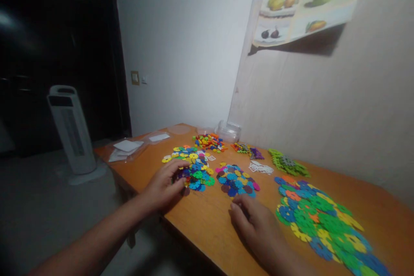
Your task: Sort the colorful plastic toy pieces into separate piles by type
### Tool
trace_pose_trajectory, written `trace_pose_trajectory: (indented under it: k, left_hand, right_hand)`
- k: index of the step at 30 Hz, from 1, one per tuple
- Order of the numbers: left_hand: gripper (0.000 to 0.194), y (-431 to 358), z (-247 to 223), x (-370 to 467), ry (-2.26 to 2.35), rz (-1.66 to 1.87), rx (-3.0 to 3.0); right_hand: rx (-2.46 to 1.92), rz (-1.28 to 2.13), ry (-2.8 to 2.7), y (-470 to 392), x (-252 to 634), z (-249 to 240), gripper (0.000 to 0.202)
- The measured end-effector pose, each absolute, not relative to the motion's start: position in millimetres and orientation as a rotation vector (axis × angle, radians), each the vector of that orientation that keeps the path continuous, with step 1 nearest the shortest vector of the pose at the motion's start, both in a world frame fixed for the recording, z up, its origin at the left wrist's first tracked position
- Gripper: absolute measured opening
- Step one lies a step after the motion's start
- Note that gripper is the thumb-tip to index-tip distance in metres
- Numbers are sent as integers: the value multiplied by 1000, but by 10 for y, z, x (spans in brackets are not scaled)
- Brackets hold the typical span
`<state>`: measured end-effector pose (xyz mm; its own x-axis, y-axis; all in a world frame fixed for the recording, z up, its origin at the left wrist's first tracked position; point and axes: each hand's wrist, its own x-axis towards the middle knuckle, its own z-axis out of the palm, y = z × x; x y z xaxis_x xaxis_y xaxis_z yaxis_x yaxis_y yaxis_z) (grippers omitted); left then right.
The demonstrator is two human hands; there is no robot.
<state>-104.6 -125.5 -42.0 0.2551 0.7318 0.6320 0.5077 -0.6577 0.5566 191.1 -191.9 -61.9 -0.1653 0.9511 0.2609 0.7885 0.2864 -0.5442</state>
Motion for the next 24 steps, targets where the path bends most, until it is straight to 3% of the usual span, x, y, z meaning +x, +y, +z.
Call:
trace_pose_trajectory:
  k: [6,13,18,24]
  left_hand:
    - [50,-1448,-420,-225,626,1141,2355]
    - [51,-1320,-442,35,651,1158,2340]
    - [46,-1132,-420,90,725,1378,2432]
    - [18,-1091,-449,24,741,1192,2706]
  right_hand:
    - [-1397,533,-1704,-1865,1898,-521,42]
    - [-1382,1029,-1412,-1809,1973,-413,42]
    - [-1493,795,-1492,-1406,2283,-85,44]
    - [-1641,506,-1259,-509,2764,108,33]
